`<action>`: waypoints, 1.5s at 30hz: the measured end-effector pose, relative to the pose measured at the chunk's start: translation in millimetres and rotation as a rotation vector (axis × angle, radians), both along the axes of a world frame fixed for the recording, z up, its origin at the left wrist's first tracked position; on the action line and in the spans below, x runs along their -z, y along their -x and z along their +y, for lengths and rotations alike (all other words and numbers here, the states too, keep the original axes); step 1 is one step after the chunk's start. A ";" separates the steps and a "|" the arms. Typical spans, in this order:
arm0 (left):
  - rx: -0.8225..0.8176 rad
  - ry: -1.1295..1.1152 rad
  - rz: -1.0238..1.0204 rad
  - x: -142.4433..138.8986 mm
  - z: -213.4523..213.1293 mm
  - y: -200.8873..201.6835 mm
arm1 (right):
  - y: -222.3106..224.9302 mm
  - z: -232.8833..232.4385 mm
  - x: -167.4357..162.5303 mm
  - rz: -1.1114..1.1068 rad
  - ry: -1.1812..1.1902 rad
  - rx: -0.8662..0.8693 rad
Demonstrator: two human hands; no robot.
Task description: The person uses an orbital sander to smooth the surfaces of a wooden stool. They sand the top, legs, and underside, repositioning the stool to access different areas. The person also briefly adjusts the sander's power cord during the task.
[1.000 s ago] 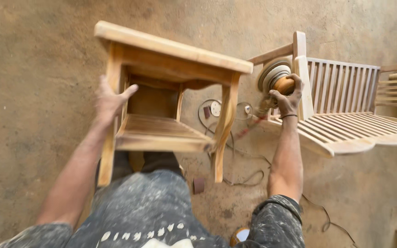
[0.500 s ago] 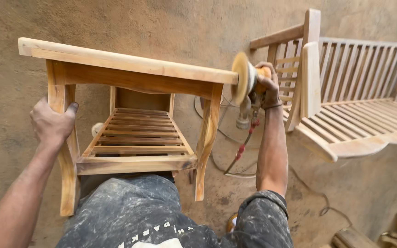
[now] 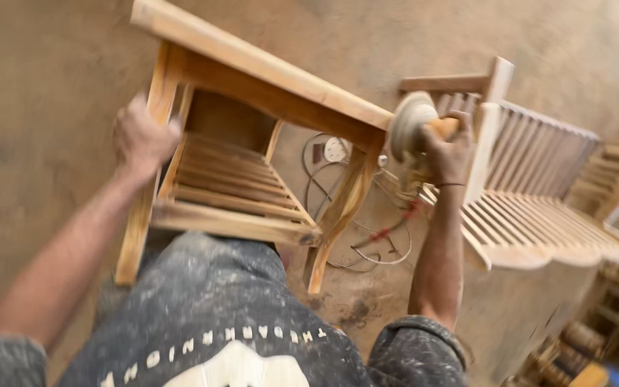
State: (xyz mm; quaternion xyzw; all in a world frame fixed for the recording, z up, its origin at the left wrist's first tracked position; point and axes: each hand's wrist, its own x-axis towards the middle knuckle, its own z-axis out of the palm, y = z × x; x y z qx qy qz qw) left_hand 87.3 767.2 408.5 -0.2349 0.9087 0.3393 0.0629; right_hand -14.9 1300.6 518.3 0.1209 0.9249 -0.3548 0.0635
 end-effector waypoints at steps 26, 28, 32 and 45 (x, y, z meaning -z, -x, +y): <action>-0.103 -0.450 -0.266 6.6 -14.7 16.6 | 67.0 -469.9 -26.4 0.206 -0.408 -0.623; -0.115 -0.450 -0.244 -0.5 -16.1 14.8 | 63.9 -484.1 -23.9 0.248 -0.359 -0.666; -0.119 -0.485 -0.277 -9.3 -14.9 10.8 | 60.4 -458.8 -14.9 0.174 -0.330 -0.545; -0.074 -0.303 -0.056 22.4 -4.6 9.8 | 33.2 -173.0 -20.7 -0.116 -0.515 0.008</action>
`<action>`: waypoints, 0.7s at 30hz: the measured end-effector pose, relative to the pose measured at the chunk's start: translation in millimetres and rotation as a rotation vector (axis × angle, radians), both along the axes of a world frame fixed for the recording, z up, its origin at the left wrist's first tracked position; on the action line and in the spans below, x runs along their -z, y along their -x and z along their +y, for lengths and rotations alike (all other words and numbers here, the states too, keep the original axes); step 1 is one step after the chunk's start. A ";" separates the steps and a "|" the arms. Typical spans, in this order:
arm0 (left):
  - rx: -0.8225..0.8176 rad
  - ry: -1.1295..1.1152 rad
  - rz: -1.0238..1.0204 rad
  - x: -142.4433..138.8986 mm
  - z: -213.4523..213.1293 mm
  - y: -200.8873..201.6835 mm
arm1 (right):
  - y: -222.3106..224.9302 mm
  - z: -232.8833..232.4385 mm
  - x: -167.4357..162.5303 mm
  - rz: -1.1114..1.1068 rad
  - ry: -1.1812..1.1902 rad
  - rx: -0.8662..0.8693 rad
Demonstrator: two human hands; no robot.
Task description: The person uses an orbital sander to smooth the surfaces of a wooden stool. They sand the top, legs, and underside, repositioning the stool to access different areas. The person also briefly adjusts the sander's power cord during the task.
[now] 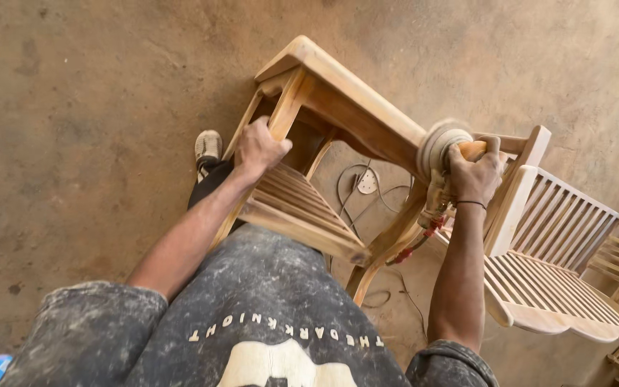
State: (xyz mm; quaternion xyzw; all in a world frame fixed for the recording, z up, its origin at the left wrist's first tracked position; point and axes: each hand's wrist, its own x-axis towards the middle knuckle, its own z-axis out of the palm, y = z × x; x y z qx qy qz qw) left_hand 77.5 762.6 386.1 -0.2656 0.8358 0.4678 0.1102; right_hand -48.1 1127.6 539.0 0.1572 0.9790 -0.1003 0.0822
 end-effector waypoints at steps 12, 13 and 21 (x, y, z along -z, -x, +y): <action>-0.024 -0.164 -0.168 -16.8 -4.6 6.4 | 54.8 -276.6 -0.3 0.124 0.154 -0.568; -0.025 -0.157 -0.170 -16.6 -5.0 6.1 | 53.9 -299.5 -6.0 0.132 0.158 -0.597; -0.017 -0.115 -0.087 -10.9 -2.2 -9.3 | 22.1 -229.6 11.2 0.137 0.168 -0.515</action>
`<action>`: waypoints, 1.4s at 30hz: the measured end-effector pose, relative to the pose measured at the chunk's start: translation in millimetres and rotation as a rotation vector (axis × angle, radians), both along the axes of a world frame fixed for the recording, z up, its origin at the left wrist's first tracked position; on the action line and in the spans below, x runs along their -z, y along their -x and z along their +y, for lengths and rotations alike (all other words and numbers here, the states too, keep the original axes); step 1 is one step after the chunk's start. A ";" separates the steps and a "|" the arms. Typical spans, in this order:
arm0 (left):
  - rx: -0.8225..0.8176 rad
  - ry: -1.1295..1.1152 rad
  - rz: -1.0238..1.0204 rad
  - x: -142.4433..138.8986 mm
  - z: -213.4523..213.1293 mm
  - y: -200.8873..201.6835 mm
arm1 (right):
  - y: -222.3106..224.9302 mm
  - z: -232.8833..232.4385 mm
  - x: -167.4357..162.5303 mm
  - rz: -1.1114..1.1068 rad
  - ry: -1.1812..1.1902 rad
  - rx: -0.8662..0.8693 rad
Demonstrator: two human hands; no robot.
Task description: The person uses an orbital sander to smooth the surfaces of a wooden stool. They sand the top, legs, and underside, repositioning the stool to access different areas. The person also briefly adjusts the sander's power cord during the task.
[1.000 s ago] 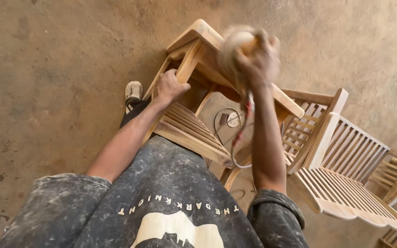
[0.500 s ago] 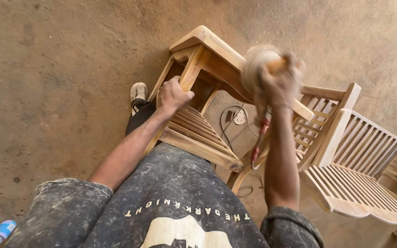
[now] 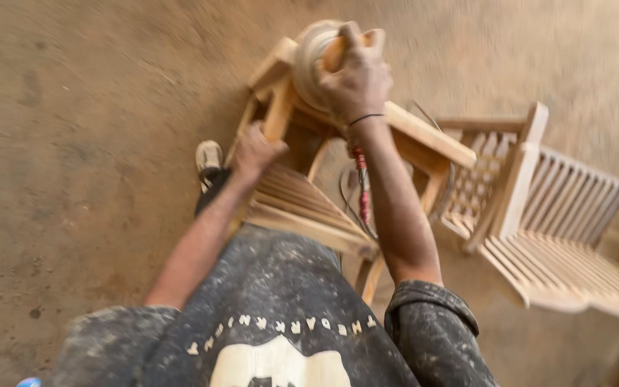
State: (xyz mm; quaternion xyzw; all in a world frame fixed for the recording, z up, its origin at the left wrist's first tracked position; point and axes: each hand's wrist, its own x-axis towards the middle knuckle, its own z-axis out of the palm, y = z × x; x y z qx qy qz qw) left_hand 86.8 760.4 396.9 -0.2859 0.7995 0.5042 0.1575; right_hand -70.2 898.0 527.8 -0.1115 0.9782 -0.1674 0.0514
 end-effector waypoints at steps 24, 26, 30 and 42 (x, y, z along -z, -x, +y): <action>0.020 0.031 0.050 -3.6 3.8 -2.2 | 4.4 66.9 -4.4 0.057 -0.046 0.121; 0.020 0.025 -0.021 -7.0 3.2 2.9 | 10.8 21.7 -13.7 0.010 -0.027 0.053; -0.006 -0.012 -0.030 -12.7 1.9 13.7 | 15.1 -55.8 -23.2 0.053 0.009 -0.115; 0.022 0.045 0.063 -6.1 3.2 -7.6 | -31.2 84.9 -7.6 0.049 -0.040 0.090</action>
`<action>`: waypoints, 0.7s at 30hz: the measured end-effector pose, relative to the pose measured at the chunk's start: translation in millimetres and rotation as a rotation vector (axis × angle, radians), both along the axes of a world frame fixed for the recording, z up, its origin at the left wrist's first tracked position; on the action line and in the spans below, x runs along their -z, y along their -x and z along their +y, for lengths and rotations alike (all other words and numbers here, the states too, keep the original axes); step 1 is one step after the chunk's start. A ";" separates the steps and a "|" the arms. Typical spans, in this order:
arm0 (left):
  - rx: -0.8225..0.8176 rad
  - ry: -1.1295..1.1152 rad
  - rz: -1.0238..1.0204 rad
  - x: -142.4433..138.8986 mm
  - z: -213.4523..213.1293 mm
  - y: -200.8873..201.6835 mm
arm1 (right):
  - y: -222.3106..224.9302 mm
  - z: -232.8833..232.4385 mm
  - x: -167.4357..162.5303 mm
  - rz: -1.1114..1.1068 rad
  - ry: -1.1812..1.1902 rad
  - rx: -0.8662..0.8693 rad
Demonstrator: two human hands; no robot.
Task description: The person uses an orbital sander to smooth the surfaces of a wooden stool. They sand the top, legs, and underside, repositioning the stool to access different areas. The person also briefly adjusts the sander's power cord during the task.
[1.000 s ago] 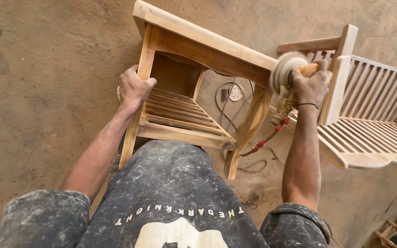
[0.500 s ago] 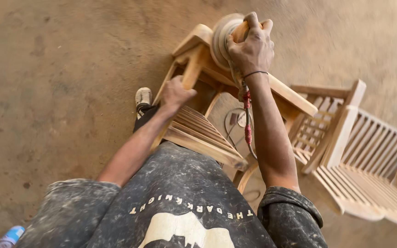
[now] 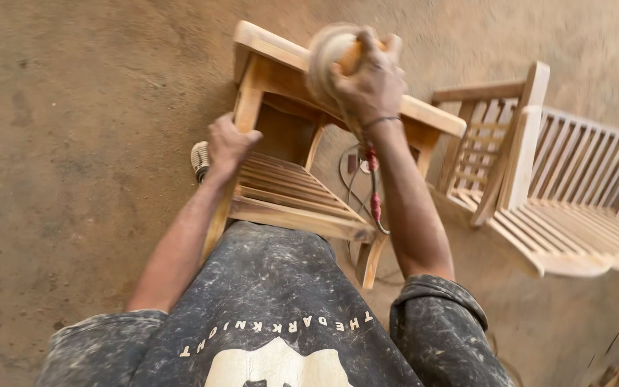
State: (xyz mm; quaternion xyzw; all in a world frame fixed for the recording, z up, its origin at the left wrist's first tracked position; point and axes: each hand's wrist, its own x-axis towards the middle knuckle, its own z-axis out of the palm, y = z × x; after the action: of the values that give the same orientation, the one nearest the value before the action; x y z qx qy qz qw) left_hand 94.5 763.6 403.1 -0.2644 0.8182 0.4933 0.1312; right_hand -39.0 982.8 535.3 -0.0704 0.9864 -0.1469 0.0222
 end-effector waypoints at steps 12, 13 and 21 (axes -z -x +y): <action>0.037 0.014 0.043 23.2 -5.4 -11.3 | -21.8 237.3 9.7 -0.222 -0.079 0.523; 0.036 0.008 0.029 24.6 -5.6 -10.9 | -21.9 245.5 9.4 -0.218 -0.101 0.519; 0.021 0.022 0.034 20.8 -4.9 -10.7 | -18.7 268.0 0.4 -0.265 -0.079 0.566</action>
State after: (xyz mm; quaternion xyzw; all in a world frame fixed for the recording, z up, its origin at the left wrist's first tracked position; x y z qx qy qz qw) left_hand 105.1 758.7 382.3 -0.2489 0.8284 0.4872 0.1198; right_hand -20.3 1250.8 534.9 0.2275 0.9603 -0.1165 0.1113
